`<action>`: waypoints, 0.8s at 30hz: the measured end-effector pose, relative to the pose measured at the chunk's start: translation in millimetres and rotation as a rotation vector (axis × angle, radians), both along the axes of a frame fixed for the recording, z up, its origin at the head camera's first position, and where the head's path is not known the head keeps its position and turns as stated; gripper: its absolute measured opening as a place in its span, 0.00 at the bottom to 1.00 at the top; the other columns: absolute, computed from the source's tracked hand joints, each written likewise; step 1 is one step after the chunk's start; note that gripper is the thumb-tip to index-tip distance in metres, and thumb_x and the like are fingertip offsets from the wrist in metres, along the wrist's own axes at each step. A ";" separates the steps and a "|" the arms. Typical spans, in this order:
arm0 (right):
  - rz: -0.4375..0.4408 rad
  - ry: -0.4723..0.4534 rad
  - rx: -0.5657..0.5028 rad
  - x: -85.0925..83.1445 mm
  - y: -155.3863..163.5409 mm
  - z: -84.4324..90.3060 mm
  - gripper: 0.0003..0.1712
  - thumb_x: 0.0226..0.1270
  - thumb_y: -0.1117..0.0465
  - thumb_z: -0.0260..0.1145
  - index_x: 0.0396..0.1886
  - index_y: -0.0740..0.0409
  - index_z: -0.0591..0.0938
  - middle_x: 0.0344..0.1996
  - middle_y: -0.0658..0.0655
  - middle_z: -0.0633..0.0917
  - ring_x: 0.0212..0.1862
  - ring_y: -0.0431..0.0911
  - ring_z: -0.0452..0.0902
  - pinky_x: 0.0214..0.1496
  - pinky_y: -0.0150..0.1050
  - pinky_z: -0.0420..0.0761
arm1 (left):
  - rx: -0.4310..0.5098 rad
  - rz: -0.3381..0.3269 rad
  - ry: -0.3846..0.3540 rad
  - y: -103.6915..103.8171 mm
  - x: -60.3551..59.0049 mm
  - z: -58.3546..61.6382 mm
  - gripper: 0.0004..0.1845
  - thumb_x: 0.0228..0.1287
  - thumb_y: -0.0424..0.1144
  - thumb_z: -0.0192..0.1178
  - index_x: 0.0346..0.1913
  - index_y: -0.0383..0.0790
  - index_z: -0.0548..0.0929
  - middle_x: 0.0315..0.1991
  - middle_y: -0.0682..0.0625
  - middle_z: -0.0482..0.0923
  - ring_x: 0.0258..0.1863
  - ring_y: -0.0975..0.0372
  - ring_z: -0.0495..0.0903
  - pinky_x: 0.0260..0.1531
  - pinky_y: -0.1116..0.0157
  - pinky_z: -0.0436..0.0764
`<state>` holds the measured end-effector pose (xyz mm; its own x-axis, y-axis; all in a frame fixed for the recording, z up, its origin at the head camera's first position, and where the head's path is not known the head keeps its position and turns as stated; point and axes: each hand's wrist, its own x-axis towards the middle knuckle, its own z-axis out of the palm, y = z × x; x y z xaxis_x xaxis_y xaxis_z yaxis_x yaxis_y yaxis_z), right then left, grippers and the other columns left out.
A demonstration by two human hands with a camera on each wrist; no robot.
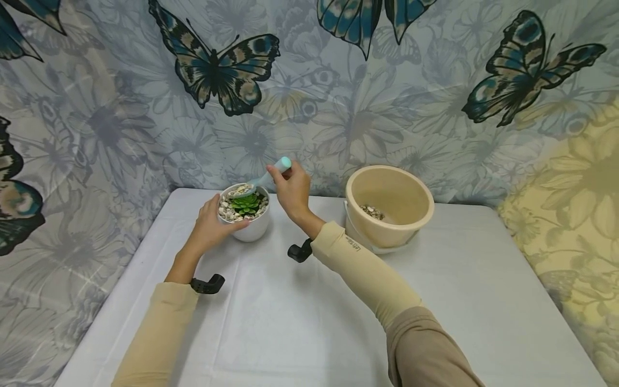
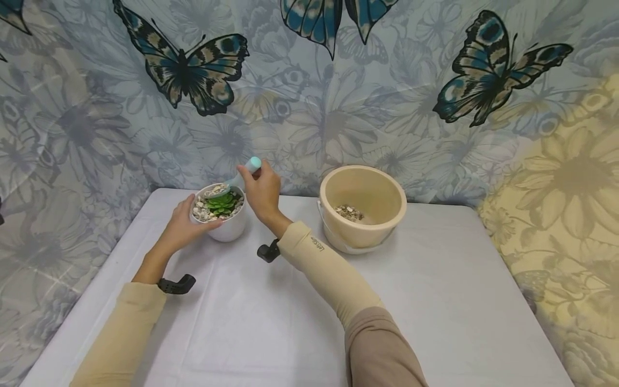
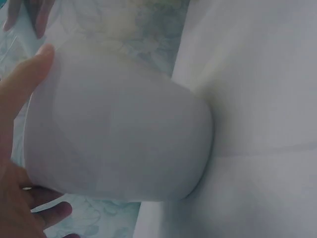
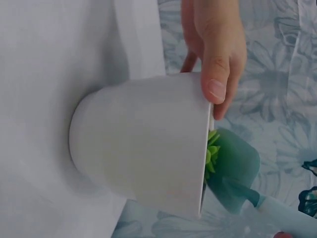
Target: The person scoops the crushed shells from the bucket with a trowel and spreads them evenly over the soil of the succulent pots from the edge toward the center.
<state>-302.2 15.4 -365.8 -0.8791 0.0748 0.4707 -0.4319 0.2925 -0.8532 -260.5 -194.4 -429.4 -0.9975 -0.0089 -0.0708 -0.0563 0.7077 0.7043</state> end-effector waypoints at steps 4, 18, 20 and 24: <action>0.001 0.002 -0.016 0.1 -1.5 -0.4 0.16 0.67 0.56 0.68 0.42 0.67 0.80 0.32 0.65 0.88 0.33 0.52 0.85 0.28 0.28 0.72 | 0.017 -0.048 -0.031 -5.6 -4.0 2.4 0.67 0.51 0.67 0.66 0.78 0.41 0.33 0.78 0.34 0.37 0.77 0.39 0.42 0.69 0.34 0.52; -0.017 0.020 -0.030 0.3 -1.6 5.0 0.14 0.65 0.55 0.69 0.35 0.64 0.81 0.25 0.63 0.87 0.21 0.38 0.69 0.24 0.27 0.65 | -0.003 0.077 0.027 9.7 3.2 -2.7 0.68 0.48 0.69 0.67 0.78 0.39 0.37 0.77 0.34 0.42 0.76 0.38 0.43 0.69 0.35 0.51; -0.016 0.021 -0.027 -0.1 -1.4 4.1 0.14 0.66 0.55 0.68 0.36 0.64 0.81 0.24 0.63 0.86 0.21 0.38 0.69 0.24 0.27 0.65 | -0.007 0.086 0.029 11.5 5.1 -1.9 0.68 0.48 0.70 0.67 0.78 0.39 0.37 0.77 0.34 0.42 0.76 0.38 0.43 0.70 0.35 0.49; -0.008 0.017 -0.026 -0.4 -1.9 2.0 0.15 0.66 0.55 0.68 0.37 0.64 0.81 0.25 0.63 0.87 0.21 0.39 0.71 0.24 0.28 0.66 | -0.025 0.052 -0.006 7.6 5.6 3.5 0.69 0.49 0.70 0.66 0.78 0.37 0.35 0.77 0.33 0.41 0.76 0.37 0.42 0.69 0.33 0.47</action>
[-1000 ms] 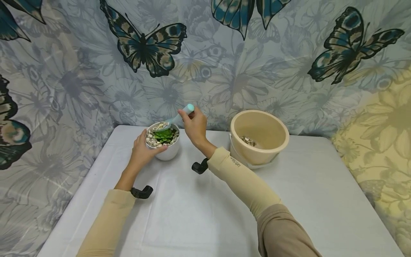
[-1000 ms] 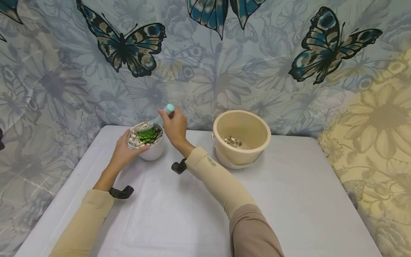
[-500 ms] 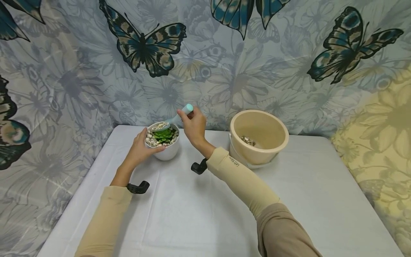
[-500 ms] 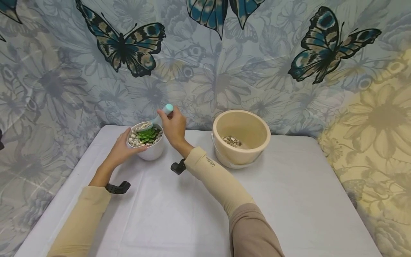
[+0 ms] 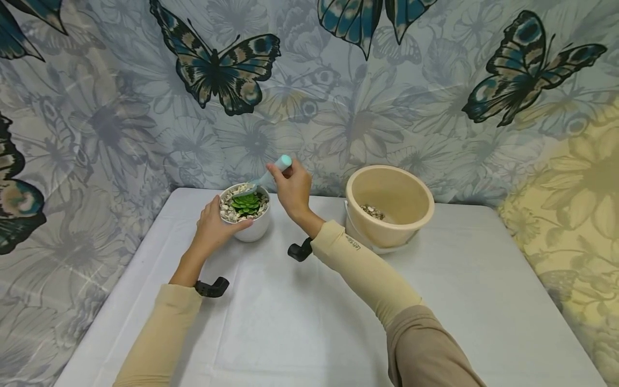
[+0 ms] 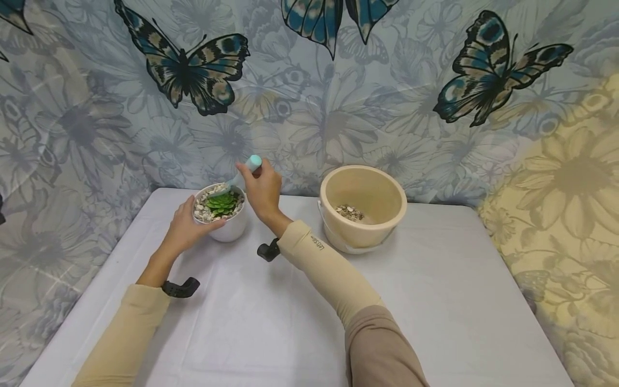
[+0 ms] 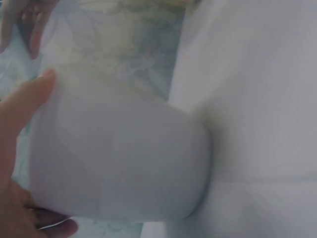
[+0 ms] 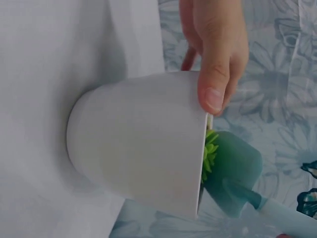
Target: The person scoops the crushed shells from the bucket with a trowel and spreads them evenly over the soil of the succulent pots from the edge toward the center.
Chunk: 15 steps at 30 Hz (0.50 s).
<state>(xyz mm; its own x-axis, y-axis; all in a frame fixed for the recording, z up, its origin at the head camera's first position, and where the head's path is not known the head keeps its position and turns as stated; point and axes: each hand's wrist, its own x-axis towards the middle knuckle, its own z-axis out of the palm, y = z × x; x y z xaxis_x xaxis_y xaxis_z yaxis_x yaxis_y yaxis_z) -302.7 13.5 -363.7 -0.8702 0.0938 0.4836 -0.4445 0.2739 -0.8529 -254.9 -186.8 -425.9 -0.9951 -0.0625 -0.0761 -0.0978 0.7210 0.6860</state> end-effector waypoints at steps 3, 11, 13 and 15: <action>0.008 -0.003 -0.005 1.1 -0.3 -0.1 0.15 0.66 0.55 0.69 0.38 0.64 0.81 0.27 0.64 0.87 0.22 0.40 0.72 0.24 0.28 0.66 | -0.009 -0.064 -0.026 -7.6 -3.6 5.5 0.68 0.51 0.68 0.66 0.78 0.36 0.34 0.77 0.31 0.39 0.76 0.36 0.42 0.68 0.31 0.47; -0.004 0.015 0.003 4.8 -1.2 -0.7 0.16 0.65 0.55 0.69 0.39 0.65 0.81 0.30 0.63 0.88 0.30 0.49 0.83 0.29 0.27 0.71 | 0.083 -0.120 -0.040 -15.5 -13.0 -1.1 0.67 0.52 0.64 0.68 0.78 0.40 0.32 0.78 0.33 0.37 0.76 0.38 0.43 0.69 0.35 0.53; -0.006 0.015 0.011 5.8 -1.4 0.0 0.16 0.65 0.55 0.69 0.39 0.65 0.81 0.30 0.63 0.88 0.33 0.51 0.84 0.30 0.27 0.73 | 0.095 -0.103 -0.036 -13.9 -12.2 -3.3 0.67 0.52 0.64 0.68 0.78 0.41 0.32 0.78 0.34 0.36 0.76 0.38 0.43 0.69 0.35 0.53; -0.011 0.014 0.019 6.7 -1.2 1.1 0.16 0.65 0.54 0.69 0.39 0.65 0.81 0.31 0.63 0.88 0.33 0.51 0.85 0.31 0.27 0.73 | 0.101 -0.086 -0.023 -10.9 -10.4 -4.2 0.67 0.52 0.64 0.68 0.78 0.40 0.33 0.78 0.33 0.37 0.76 0.38 0.43 0.69 0.35 0.53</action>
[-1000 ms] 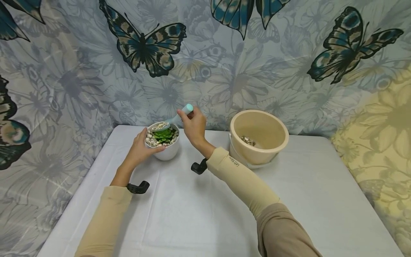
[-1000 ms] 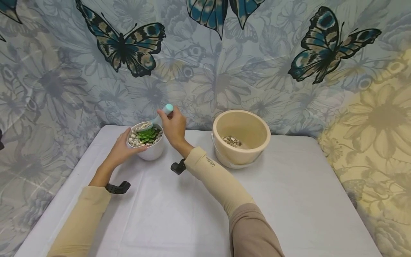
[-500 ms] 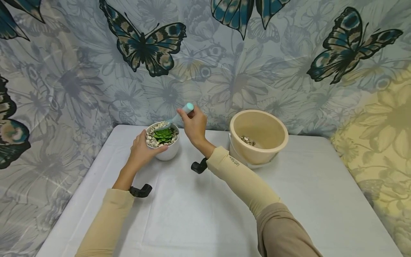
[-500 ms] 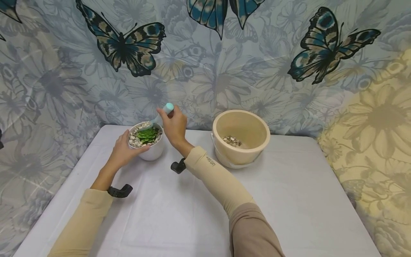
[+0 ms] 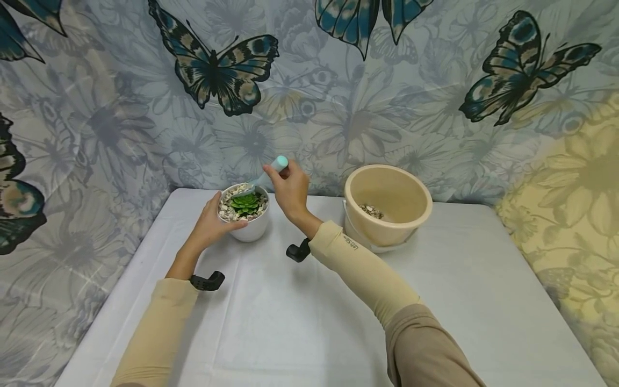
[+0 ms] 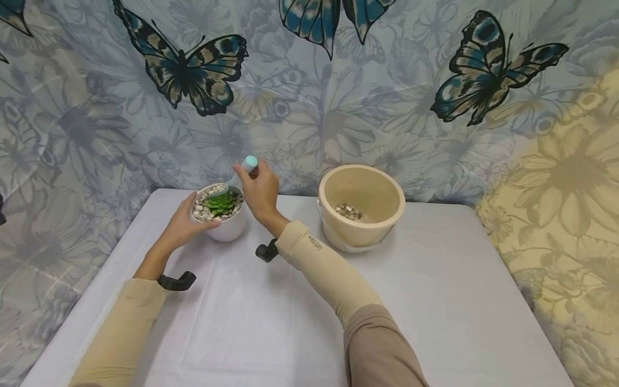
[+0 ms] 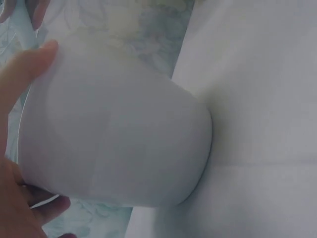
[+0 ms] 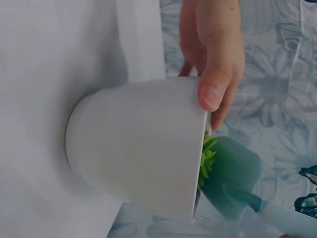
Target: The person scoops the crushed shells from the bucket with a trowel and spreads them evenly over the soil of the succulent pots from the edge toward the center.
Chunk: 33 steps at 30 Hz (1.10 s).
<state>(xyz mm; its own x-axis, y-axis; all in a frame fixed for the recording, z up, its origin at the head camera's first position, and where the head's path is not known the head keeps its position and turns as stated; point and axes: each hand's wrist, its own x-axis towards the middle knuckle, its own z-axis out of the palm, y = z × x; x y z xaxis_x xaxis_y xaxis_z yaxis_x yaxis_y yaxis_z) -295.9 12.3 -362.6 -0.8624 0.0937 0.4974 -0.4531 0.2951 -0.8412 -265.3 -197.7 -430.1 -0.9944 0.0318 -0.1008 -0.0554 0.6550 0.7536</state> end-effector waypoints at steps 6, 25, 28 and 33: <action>-0.011 0.004 0.017 0.4 -0.7 2.1 0.17 0.65 0.53 0.69 0.38 0.64 0.82 0.29 0.62 0.88 0.31 0.50 0.84 0.28 0.27 0.72 | -0.044 0.101 0.056 13.0 9.2 0.3 0.66 0.50 0.63 0.70 0.78 0.35 0.38 0.77 0.32 0.43 0.75 0.37 0.45 0.70 0.35 0.49; 0.007 0.031 0.024 0.8 -2.3 -1.8 0.16 0.65 0.53 0.69 0.39 0.63 0.81 0.29 0.61 0.89 0.33 0.49 0.86 0.30 0.29 0.75 | 0.115 -0.058 -0.016 -11.3 -0.5 3.3 0.64 0.54 0.57 0.70 0.78 0.41 0.34 0.79 0.38 0.35 0.78 0.42 0.40 0.72 0.37 0.49; 0.002 0.024 0.022 0.8 -2.4 -1.6 0.16 0.65 0.53 0.69 0.40 0.63 0.81 0.30 0.61 0.89 0.34 0.49 0.87 0.31 0.29 0.77 | 0.096 -0.024 -0.015 -6.6 1.8 2.4 0.65 0.53 0.60 0.70 0.79 0.42 0.34 0.79 0.37 0.36 0.78 0.41 0.41 0.71 0.36 0.50; -0.027 0.020 0.023 0.9 -2.6 -0.3 0.17 0.64 0.53 0.70 0.40 0.63 0.82 0.30 0.61 0.89 0.34 0.49 0.87 0.33 0.32 0.80 | 0.025 0.055 0.003 4.2 7.0 -0.4 0.66 0.50 0.65 0.69 0.79 0.42 0.36 0.78 0.34 0.41 0.76 0.38 0.45 0.69 0.35 0.54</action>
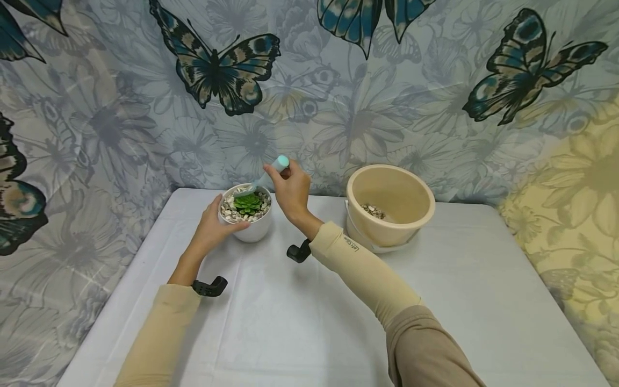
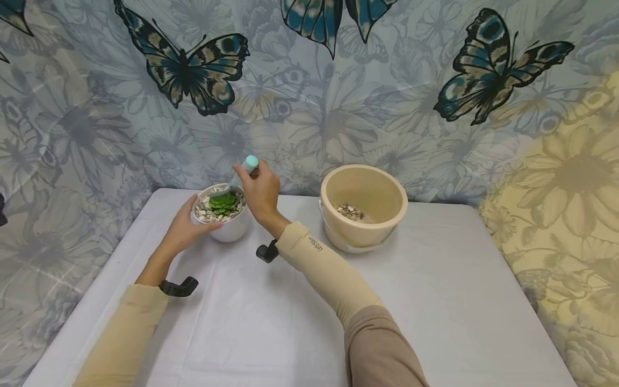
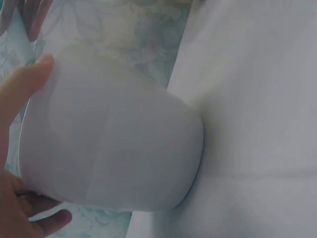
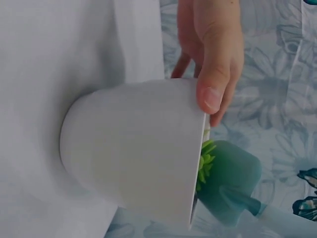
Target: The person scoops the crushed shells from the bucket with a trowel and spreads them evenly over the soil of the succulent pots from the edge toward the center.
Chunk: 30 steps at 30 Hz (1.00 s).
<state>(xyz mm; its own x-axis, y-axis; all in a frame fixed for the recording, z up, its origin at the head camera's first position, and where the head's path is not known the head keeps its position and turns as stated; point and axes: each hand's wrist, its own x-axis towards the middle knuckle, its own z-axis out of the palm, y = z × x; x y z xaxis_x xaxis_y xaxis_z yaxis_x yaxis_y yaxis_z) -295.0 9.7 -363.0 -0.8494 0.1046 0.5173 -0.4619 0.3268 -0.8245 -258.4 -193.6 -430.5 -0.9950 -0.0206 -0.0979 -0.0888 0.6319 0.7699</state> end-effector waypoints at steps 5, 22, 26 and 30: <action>-0.015 0.003 0.012 0.4 0.4 1.0 0.17 0.64 0.52 0.69 0.40 0.63 0.82 0.30 0.61 0.89 0.34 0.49 0.87 0.33 0.33 0.81 | -0.049 0.075 0.027 12.0 5.4 -2.8 0.67 0.47 0.67 0.69 0.79 0.41 0.40 0.76 0.33 0.46 0.75 0.37 0.47 0.68 0.34 0.55; 0.000 0.068 0.053 0.7 0.3 -0.7 0.17 0.65 0.52 0.68 0.36 0.63 0.80 0.27 0.60 0.89 0.31 0.48 0.87 0.28 0.30 0.77 | -0.005 -0.023 0.024 0.9 -1.3 -3.1 0.66 0.51 0.65 0.69 0.79 0.41 0.36 0.78 0.33 0.40 0.76 0.38 0.46 0.69 0.35 0.54; -0.012 0.085 0.076 0.1 0.8 2.9 0.17 0.64 0.53 0.70 0.35 0.64 0.80 0.26 0.61 0.88 0.31 0.49 0.87 0.29 0.34 0.80 | 0.005 -0.001 0.032 4.1 0.3 -3.7 0.66 0.50 0.64 0.70 0.79 0.41 0.37 0.77 0.33 0.43 0.75 0.38 0.48 0.69 0.36 0.56; -0.019 0.117 0.106 -1.4 0.9 7.1 0.17 0.63 0.53 0.71 0.34 0.64 0.80 0.27 0.62 0.88 0.31 0.49 0.87 0.33 0.38 0.84 | -0.013 0.051 0.057 11.2 3.7 -4.2 0.65 0.50 0.63 0.70 0.79 0.39 0.40 0.76 0.32 0.47 0.75 0.39 0.50 0.69 0.37 0.57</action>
